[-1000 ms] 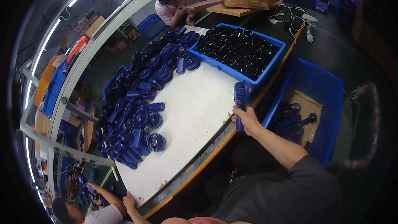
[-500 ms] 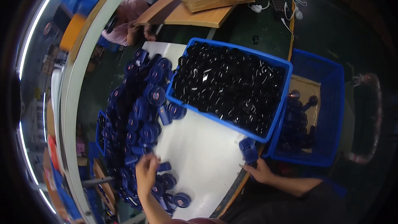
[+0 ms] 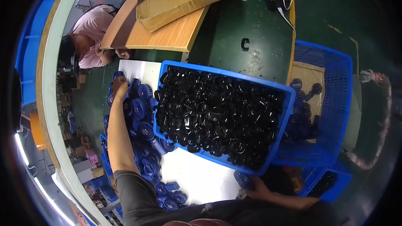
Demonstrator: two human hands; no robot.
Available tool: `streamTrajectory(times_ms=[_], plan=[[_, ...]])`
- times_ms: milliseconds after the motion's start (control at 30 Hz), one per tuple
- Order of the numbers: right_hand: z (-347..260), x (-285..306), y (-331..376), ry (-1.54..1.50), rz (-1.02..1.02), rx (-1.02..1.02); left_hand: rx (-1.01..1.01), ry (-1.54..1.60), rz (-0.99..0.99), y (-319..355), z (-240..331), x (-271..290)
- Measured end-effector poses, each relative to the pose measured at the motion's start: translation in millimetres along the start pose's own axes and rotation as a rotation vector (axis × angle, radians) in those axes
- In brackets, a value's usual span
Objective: Assemble small blue portable fans.
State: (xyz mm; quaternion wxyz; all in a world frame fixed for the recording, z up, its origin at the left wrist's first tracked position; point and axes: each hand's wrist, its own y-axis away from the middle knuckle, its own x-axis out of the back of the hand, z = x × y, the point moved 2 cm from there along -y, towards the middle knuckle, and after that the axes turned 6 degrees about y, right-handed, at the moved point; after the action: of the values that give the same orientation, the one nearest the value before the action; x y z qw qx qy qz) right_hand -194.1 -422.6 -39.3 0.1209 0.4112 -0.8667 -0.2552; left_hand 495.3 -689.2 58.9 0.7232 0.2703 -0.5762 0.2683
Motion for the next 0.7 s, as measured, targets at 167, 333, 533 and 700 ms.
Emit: streamTrajectory(times_ms=[167, 333, 533, 700], plan=[[-18.4, 12.9, -9.4, -0.002, -0.045, 0.065, -0.107, -0.062, 0.019, -45.3, -8.3, -16.8], [-14.2, 13.8, -11.9, -0.056, -0.038, 0.09, -0.162, -0.098, -0.034, -63.7, -22.4, -25.7], [-35.1, 15.3, -15.5, -0.295, -0.079, -0.031, -0.216, -0.12, -0.072, -67.1, -23.1, -32.5], [-12.1, 8.2, -6.5, -0.313, -0.115, -0.065, -0.172, -0.251, -0.18, -65.1, 2.4, -30.8]])
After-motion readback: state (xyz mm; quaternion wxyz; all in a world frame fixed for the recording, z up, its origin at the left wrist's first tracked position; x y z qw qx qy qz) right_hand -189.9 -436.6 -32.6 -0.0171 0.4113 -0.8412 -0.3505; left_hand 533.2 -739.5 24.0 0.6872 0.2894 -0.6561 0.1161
